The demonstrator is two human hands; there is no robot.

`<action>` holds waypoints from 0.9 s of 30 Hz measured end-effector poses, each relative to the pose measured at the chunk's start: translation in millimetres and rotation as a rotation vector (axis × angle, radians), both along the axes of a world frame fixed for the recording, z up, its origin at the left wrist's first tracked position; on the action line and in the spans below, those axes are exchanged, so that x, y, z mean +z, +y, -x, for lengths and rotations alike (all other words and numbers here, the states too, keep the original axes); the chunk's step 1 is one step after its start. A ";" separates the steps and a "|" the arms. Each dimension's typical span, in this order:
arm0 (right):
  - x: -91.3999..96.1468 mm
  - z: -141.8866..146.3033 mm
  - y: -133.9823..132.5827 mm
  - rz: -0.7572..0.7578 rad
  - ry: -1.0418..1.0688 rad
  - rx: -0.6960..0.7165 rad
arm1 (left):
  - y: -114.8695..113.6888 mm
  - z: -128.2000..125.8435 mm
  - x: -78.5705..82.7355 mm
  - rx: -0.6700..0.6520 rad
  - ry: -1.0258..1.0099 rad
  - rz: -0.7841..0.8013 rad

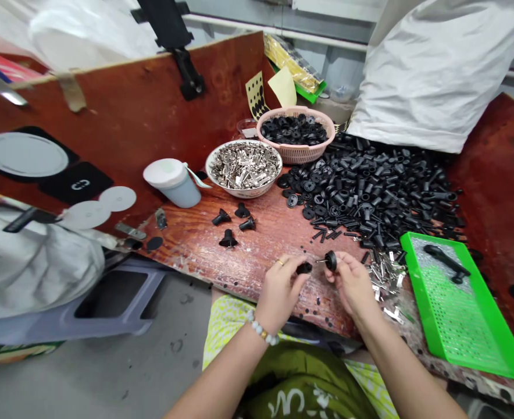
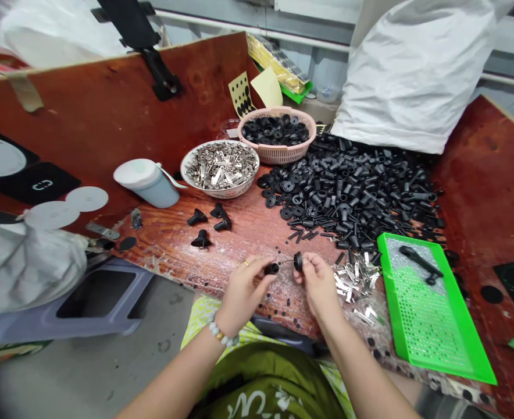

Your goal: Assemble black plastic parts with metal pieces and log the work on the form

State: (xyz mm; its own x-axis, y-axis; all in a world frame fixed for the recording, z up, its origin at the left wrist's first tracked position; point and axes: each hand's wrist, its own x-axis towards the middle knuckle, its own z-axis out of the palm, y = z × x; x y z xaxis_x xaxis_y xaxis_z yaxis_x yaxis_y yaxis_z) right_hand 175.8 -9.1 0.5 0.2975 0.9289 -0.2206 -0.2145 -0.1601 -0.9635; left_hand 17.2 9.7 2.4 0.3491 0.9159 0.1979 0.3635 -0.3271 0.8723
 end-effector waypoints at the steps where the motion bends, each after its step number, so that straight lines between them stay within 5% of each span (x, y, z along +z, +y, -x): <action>1: -0.8 0.2 -0.8 -0.001 -0.005 0.005 | -1.2 -2.1 -0.2 0.006 0.004 0.014; 13: 9.9 1.4 -9.3 -0.045 -0.321 0.055 | -8.4 -11.4 2.2 0.024 -0.062 0.162; 27: 13.3 -2.3 -11.5 -0.071 -0.357 0.057 | -8.2 -6.4 3.4 0.042 0.028 0.100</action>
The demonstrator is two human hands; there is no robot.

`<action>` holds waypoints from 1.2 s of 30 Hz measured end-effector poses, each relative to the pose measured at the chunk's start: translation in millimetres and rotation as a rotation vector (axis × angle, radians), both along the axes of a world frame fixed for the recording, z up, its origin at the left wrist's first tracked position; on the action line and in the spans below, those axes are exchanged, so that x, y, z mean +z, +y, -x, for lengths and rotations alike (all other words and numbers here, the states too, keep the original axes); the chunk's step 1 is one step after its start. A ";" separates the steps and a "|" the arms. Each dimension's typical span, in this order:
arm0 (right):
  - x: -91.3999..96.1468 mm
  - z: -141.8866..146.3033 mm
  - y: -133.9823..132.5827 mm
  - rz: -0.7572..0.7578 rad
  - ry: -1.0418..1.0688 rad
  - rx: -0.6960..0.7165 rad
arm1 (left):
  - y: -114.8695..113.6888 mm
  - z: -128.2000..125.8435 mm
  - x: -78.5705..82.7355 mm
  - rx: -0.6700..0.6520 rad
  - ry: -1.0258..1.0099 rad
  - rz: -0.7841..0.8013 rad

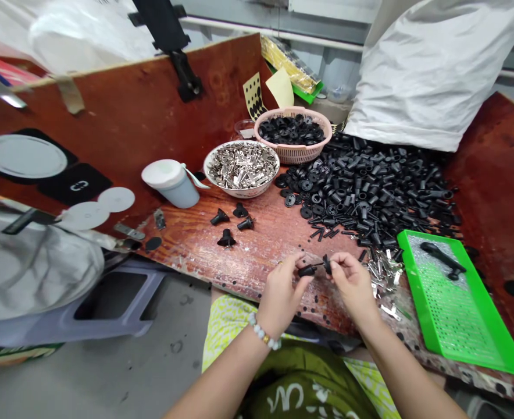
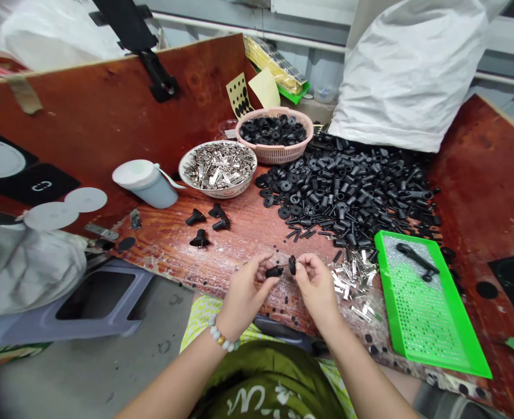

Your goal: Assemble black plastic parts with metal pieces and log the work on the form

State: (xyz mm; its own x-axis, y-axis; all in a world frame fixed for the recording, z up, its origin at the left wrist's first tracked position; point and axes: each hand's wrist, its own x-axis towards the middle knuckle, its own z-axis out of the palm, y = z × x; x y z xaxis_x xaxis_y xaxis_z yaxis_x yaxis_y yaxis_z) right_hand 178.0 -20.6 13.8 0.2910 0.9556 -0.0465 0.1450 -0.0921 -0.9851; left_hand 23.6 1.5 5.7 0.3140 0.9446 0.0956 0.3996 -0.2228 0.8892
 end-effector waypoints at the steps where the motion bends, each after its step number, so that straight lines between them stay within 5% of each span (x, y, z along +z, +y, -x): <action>1: 0.4 0.5 -0.1 -0.006 -0.007 0.003 | 0.2 0.5 0.5 -0.001 0.009 -0.011; 14: 1.8 -7.0 -1.2 -0.079 -0.105 0.133 | 2.1 5.8 0.4 -0.060 -0.041 -0.067; 36: -4.5 5.7 -8.5 -0.063 -0.155 0.125 | -4.8 0.9 5.6 -0.052 -0.035 -0.098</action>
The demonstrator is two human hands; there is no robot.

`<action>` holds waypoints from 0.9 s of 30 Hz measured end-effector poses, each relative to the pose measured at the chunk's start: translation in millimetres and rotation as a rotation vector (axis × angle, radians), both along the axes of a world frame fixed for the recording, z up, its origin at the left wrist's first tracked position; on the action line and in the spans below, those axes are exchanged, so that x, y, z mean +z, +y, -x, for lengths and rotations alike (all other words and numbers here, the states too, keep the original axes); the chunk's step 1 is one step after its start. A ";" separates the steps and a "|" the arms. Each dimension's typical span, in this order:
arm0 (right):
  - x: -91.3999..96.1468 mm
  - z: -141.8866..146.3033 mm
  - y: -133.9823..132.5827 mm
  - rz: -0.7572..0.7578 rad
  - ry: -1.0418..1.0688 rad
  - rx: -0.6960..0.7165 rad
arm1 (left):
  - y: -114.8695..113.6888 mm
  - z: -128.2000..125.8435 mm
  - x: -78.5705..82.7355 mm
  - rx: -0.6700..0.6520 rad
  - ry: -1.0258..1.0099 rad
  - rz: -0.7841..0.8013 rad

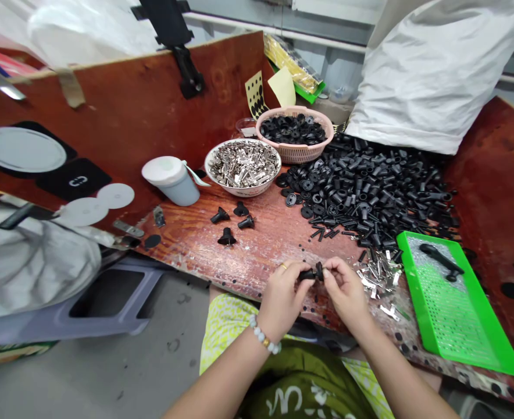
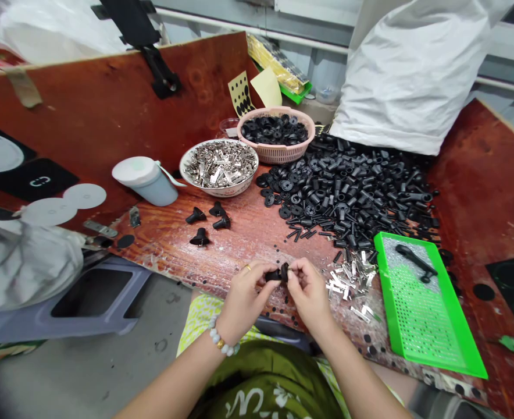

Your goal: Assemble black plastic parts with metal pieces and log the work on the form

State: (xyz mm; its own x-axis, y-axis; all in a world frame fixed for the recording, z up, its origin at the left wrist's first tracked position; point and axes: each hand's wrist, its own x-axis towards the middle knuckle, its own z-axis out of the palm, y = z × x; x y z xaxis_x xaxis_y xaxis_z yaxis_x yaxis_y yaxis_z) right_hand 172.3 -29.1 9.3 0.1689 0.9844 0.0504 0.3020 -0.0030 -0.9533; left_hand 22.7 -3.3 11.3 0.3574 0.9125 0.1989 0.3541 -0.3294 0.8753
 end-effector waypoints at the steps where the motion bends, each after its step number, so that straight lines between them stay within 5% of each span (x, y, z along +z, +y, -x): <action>1: -0.5 0.4 -0.1 -0.003 0.004 -0.002 | -0.4 -0.5 -0.8 -0.001 0.001 -0.003; 10: 1.4 -7.0 -3.4 0.129 0.146 0.117 | 5.3 -1.1 -3.3 -0.005 -0.021 -0.002; 15: 7.7 -20.3 1.0 0.156 -0.019 0.250 | 6.6 2.4 -3.8 -0.049 -0.002 -0.008; 27: 7.7 -22.5 -0.8 0.049 -0.297 0.284 | -1.1 3.2 -10.6 -0.076 -0.028 -0.030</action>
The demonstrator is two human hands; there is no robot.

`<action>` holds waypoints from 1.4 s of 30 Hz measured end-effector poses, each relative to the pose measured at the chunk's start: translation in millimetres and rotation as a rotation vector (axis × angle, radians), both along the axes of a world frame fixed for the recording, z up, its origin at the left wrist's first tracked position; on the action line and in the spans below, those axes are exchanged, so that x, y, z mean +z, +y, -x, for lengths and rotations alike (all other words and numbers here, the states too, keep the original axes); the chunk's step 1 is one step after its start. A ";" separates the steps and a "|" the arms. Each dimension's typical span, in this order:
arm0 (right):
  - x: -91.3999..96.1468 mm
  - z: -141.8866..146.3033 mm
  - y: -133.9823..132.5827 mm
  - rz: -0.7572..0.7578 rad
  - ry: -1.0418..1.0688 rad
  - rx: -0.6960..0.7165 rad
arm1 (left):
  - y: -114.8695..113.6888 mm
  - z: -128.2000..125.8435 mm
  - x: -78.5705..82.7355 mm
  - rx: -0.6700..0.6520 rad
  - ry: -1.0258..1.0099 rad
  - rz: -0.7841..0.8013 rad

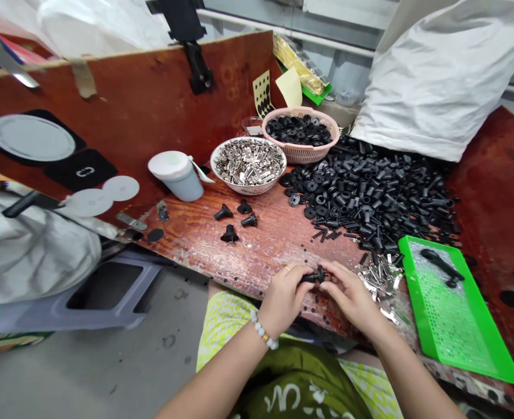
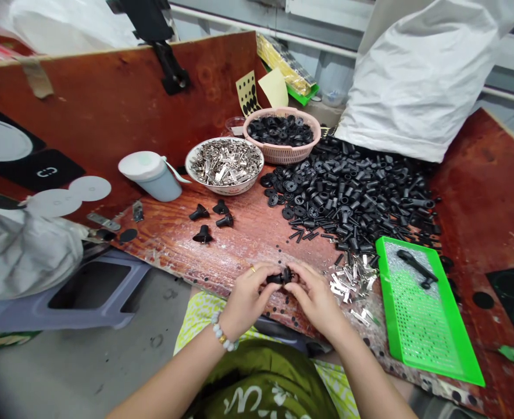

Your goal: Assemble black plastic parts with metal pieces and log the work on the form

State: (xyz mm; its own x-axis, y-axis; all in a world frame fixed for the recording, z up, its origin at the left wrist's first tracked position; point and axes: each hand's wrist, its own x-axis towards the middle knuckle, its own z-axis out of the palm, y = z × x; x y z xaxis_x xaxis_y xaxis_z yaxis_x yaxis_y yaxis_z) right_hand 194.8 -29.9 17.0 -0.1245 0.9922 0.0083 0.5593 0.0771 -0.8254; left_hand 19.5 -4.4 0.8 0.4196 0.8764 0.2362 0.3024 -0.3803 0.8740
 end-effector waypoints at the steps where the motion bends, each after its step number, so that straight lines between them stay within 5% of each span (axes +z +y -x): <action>1: 0.8 0.6 -0.2 -0.004 -0.017 0.004 | -0.4 -0.4 -0.5 -0.004 0.002 -0.004; 13: -2.7 -9.5 0.5 -0.014 -0.082 0.197 | 4.8 -2.3 -18.4 -0.047 -0.001 0.138; 20: -9.1 -4.5 -4.4 -0.082 -0.197 0.106 | 1.1 -4.2 -22.2 -0.012 0.040 0.104; 26: -6.1 -6.1 0.2 0.023 -0.191 0.137 | -0.1 -4.3 -24.7 -0.020 0.022 0.083; 32: -5.9 -0.4 -2.1 -0.069 -0.128 0.194 | 1.0 -4.1 -27.1 -0.019 0.031 0.091; 42: -2.4 0.9 -0.4 0.036 -0.297 0.107 | -4.5 -6.2 -22.9 0.055 0.089 0.105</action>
